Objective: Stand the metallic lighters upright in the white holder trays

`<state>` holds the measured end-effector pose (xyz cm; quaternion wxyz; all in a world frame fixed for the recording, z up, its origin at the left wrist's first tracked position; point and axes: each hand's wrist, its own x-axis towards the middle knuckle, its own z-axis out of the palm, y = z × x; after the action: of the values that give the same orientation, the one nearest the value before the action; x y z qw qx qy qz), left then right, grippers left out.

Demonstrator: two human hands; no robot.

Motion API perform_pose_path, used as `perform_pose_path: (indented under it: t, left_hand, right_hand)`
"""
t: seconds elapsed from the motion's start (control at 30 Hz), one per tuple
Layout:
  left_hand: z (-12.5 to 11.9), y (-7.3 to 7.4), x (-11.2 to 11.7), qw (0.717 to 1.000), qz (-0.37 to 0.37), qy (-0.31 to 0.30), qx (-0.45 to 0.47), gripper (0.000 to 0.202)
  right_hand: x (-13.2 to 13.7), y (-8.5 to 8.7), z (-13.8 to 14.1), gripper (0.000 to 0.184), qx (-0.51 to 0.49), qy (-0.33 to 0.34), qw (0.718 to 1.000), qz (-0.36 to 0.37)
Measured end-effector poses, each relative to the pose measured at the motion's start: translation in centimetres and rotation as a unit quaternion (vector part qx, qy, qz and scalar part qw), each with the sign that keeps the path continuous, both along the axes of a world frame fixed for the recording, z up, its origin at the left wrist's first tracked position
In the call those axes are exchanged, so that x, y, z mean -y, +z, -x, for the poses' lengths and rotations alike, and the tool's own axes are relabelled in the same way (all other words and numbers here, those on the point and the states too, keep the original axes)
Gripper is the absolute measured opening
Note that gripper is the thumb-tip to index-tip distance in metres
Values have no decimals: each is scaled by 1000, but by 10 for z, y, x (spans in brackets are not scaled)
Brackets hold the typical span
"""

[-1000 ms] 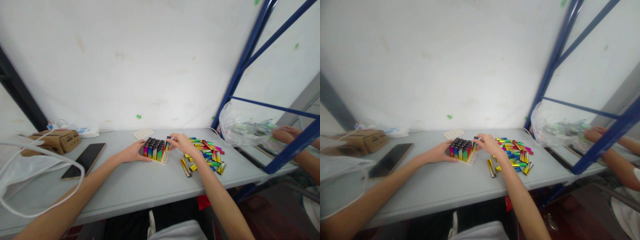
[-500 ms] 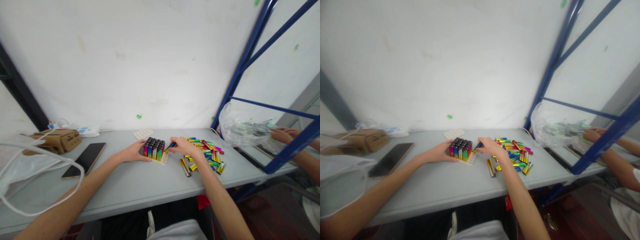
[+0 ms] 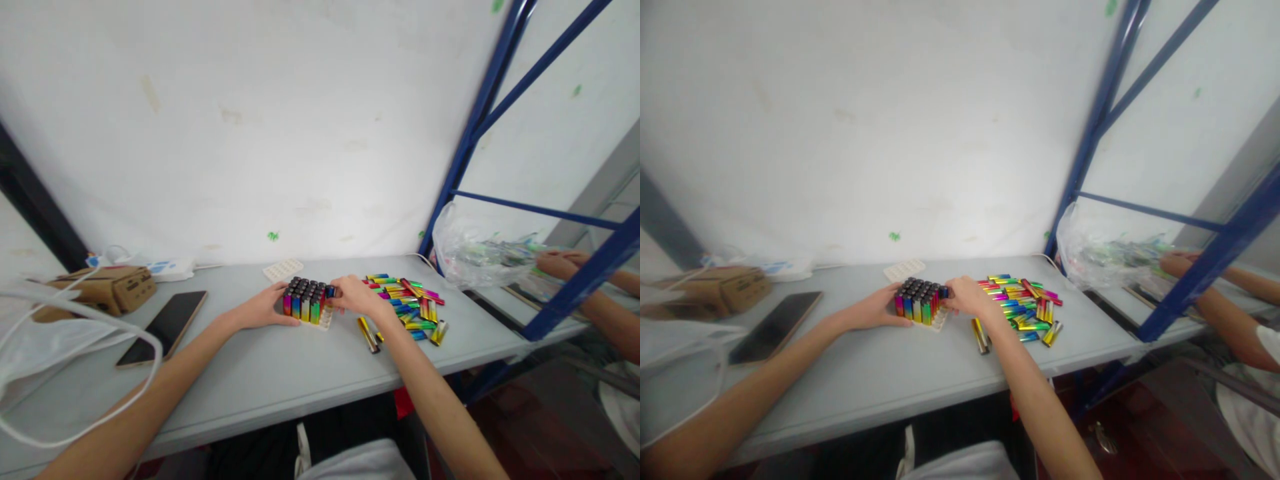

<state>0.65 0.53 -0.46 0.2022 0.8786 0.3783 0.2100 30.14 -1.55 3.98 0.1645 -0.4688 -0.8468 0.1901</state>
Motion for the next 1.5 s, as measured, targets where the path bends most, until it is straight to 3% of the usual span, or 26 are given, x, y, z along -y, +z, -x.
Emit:
perform_pose_path:
  t: [0.17, 0.27, 0.33, 0.4, 0.53, 0.6, 0.67, 0.77, 1.07, 1.27, 1.37, 1.5]
  left_hand:
    - [1, 0, 0, 1000, 5, 14, -12, 83]
    - [1, 0, 1, 1000, 3, 17, -10, 86]
    - [0, 0, 1, 1000, 1, 12, -4, 85]
    - [0, 0, 0, 1000, 1, 5, -2, 85]
    - [0, -2, -2, 1000, 2, 3, -12, 84]
    - [0, -3, -2, 1000, 1, 1, -14, 82]
    - [0, -3, -2, 1000, 2, 1, -13, 83]
    - [0, -2, -1, 1000, 6, 4, -14, 84]
    - [-1, 1, 1, 1000, 9, 6, -11, 83]
    - [0, 0, 0, 1000, 11, 6, -16, 83]
    - [0, 0, 1, 1000, 12, 3, -14, 83]
    - [0, -1, 1, 1000, 12, 6, -13, 85]
  right_hand:
    - [-6, -5, -4, 19, 2, 0, 1000, 30]
    - [-12, -4, -23, 18, -1, 44, 997, 67]
    - [-18, -3, -43, 32, -16, 42, 996, 79]
    - [-24, -2, -66, 34, -16, 2, 999, 36]
    - [-37, -7, -108, 40, 86, -168, 978, -90]
    - [-42, -13, -121, 44, 147, -203, 966, -62]
    - [-45, -18, -128, 43, 198, -193, 961, -13]
    - [-48, -21, -129, 41, 228, -169, 959, 2]
    - [-49, -27, -119, 43, 191, -195, 962, -6]
    - [-44, -25, -115, 28, 163, -223, 961, -14]
    - [-46, -22, -114, 29, 93, -242, 963, -76]
    - [-50, -14, -112, 31, -97, -248, 953, -146]
